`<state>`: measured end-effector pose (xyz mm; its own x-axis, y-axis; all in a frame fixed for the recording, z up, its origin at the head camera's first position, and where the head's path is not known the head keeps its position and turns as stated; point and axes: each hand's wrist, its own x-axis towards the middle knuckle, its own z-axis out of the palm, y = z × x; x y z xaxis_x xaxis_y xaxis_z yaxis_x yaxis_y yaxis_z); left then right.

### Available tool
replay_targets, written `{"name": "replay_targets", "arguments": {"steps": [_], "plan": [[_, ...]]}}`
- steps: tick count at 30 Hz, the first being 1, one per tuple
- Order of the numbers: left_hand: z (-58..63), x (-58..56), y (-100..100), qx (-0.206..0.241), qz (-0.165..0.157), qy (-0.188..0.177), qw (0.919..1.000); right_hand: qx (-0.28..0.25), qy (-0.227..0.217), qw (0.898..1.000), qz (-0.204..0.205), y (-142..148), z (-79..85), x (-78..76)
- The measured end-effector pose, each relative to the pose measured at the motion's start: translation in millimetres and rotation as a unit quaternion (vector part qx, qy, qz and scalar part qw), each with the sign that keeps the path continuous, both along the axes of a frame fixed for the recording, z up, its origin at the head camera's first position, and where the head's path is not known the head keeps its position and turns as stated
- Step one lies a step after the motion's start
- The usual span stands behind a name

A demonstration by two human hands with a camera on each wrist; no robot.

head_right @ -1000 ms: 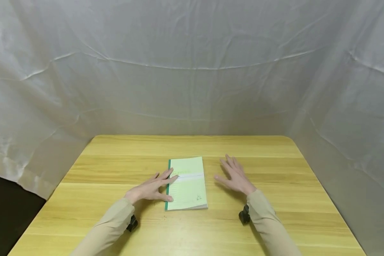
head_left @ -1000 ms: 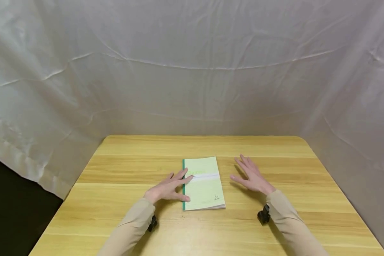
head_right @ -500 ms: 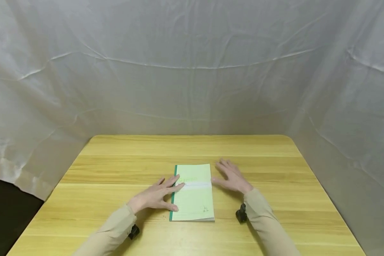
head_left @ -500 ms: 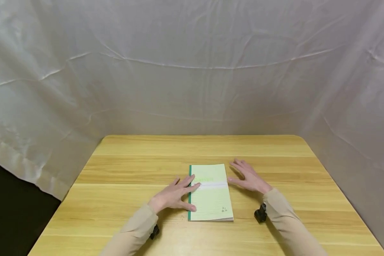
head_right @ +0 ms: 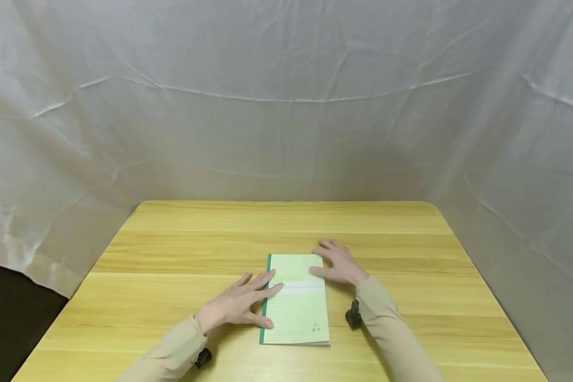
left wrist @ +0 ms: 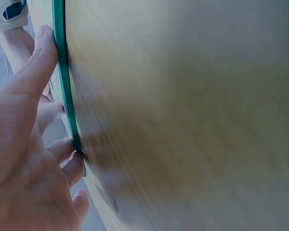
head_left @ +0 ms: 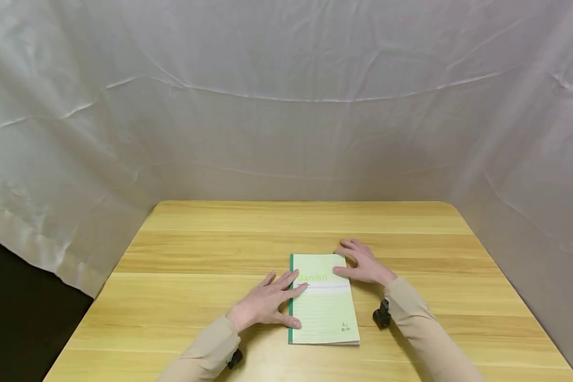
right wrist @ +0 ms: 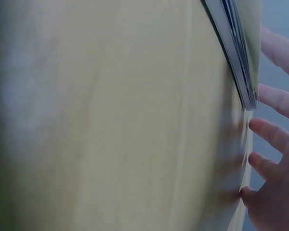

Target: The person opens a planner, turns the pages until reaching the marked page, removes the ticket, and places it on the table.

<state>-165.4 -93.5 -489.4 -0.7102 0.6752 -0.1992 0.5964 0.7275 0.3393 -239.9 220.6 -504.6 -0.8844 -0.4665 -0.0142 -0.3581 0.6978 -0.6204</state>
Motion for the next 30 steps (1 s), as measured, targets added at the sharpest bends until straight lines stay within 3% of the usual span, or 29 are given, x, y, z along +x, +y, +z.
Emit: {"name": "replay_targets", "arguments": {"steps": [13, 30], "plan": [[1.8, 8.8, -1.8, 0.006, 0.000, 0.006, 1.0000, -0.051, -0.006, 0.999, -0.017, 0.4, 2.2, -0.5], [0.8, 11.1, 3.7, 0.005, -0.001, 0.004, 1.0000, -0.050, -0.014, 0.998, -0.028, 7.3, 2.3, 0.3]]}}
